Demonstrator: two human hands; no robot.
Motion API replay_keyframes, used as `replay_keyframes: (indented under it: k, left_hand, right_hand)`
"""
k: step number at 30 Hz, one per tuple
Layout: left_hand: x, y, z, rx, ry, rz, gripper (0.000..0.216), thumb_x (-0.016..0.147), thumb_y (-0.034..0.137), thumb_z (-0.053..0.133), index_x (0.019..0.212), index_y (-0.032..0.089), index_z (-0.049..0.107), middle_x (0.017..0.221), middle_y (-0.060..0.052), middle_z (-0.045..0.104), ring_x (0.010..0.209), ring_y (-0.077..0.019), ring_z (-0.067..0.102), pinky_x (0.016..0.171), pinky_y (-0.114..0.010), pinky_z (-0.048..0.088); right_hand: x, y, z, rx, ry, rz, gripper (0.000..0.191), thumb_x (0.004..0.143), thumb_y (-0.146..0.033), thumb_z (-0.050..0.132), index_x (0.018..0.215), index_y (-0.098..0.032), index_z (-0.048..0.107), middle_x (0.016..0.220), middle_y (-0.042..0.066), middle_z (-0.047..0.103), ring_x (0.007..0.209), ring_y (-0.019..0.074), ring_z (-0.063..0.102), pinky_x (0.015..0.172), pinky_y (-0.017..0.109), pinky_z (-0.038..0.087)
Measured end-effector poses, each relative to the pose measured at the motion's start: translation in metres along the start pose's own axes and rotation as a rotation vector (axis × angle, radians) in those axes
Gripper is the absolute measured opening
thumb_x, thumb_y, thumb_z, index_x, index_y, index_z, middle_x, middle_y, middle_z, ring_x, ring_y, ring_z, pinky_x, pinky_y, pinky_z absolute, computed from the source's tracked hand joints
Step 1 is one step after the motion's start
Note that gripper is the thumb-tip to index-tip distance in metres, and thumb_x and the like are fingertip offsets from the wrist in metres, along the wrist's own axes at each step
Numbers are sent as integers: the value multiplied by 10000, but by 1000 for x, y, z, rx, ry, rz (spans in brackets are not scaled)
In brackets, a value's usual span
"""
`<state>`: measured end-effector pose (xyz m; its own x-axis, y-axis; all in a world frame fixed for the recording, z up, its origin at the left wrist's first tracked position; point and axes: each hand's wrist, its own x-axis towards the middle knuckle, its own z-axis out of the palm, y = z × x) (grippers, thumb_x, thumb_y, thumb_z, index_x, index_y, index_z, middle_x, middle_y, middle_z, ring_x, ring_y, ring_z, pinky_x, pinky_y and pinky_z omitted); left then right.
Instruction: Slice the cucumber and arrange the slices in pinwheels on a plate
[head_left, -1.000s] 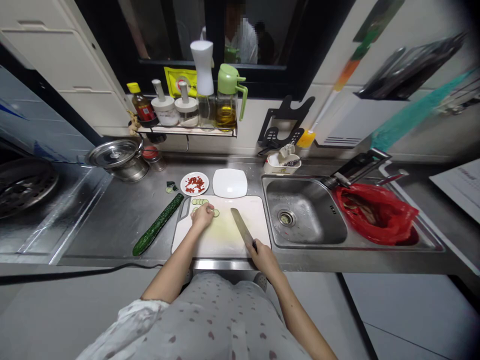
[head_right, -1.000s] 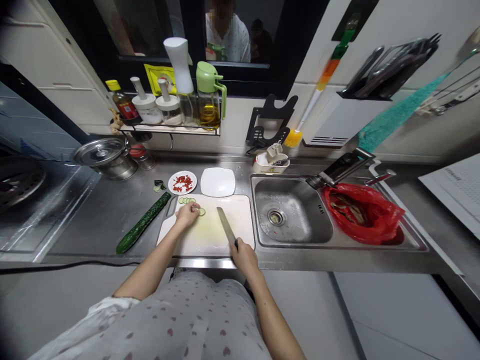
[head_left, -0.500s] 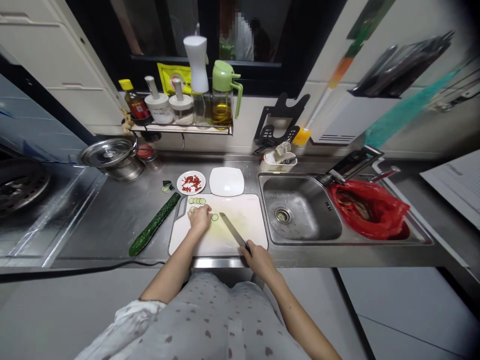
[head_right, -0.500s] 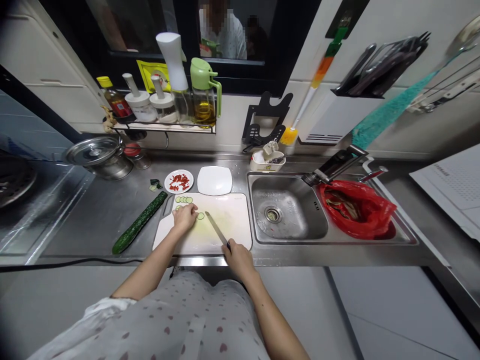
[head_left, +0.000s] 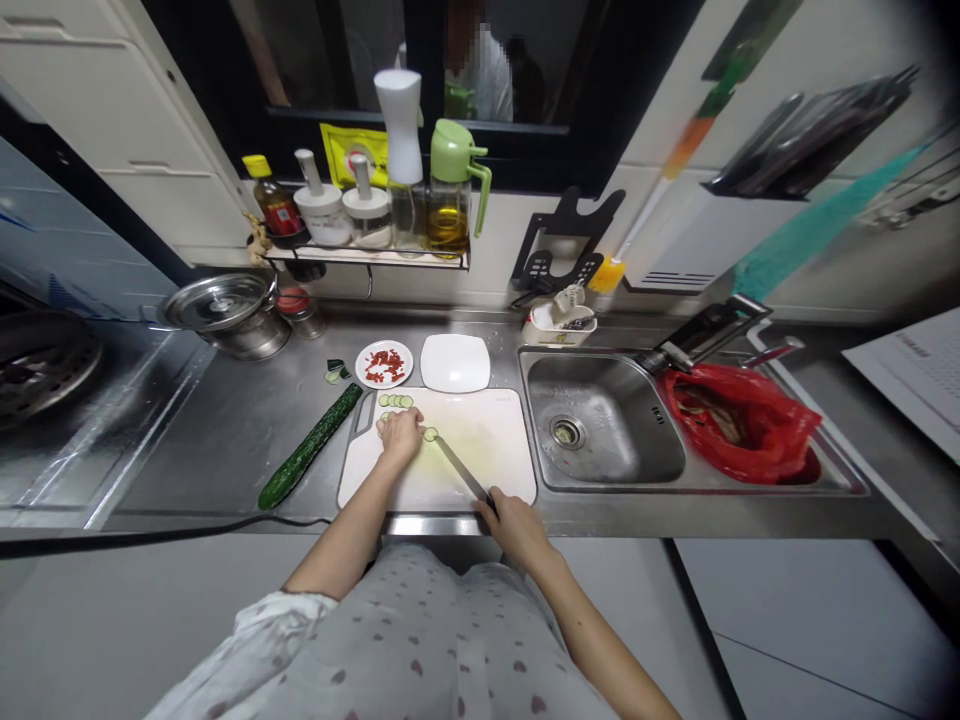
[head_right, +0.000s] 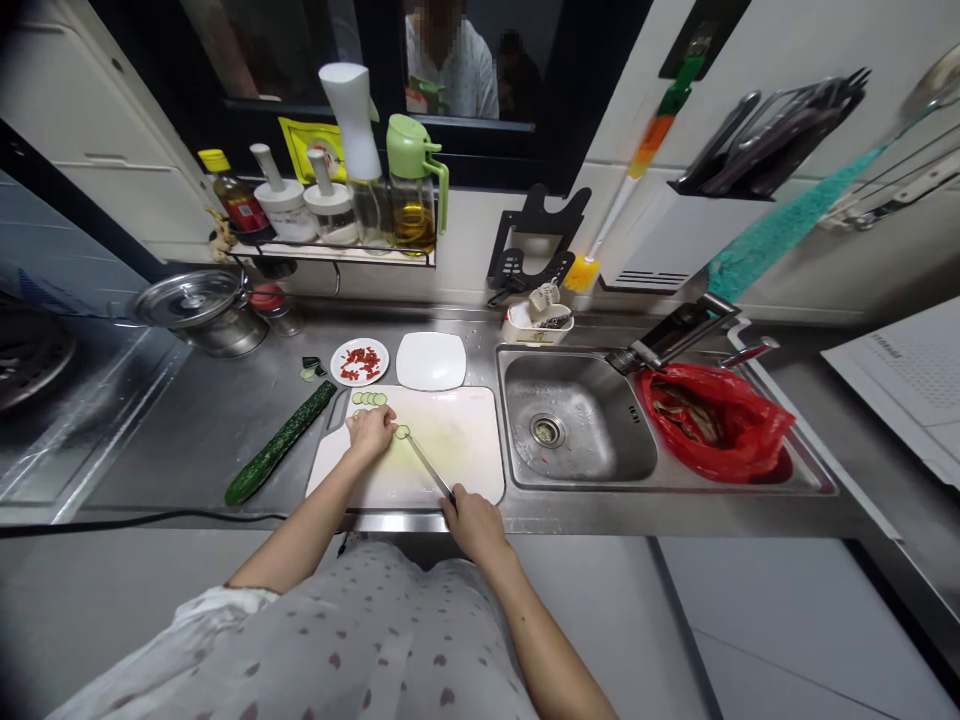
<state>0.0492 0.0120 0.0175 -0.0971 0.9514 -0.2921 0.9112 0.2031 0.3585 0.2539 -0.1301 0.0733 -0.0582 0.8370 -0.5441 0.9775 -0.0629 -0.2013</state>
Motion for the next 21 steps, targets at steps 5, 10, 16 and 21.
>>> replay_keyframes:
  k: [5, 10, 16, 21]
  left_hand:
    - [1, -1, 2, -5, 6, 7, 113, 822, 282, 603, 929, 271, 640, 986, -48, 711, 1081, -283, 539, 896, -421, 303]
    - [4, -2, 4, 3, -2, -2, 113, 819, 293, 614, 927, 273, 641, 968, -53, 709, 1082, -284, 539, 905, -420, 300]
    - [4, -2, 2, 2, -21, -8, 134, 824, 294, 605, 952, 274, 639, 961, -59, 705, 1089, -281, 535, 907, -414, 293]
    - [4, -2, 0, 5, -36, -11, 129, 836, 300, 597, 957, 273, 633, 974, -58, 701, 1096, -275, 529, 909, -407, 290]
  right_hand:
    - [-1, -4, -5, -10, -18, 12, 311, 996, -426, 349, 1064, -211, 563, 955, 111, 706, 903, 229, 660, 671, 271, 351]
    - [1, -6, -6, -23, -31, 6, 312, 996, -399, 342, 1092, -199, 561, 982, 128, 705, 928, 244, 662, 691, 288, 373]
    - [4, -8, -10, -61, -52, -4, 291, 988, -357, 354, 1123, -189, 550, 994, 139, 703, 953, 253, 664, 714, 302, 398]
    - [7, -8, -15, -70, -59, -23, 274, 977, -326, 357, 1114, -186, 548, 998, 132, 700, 957, 259, 667, 713, 307, 409]
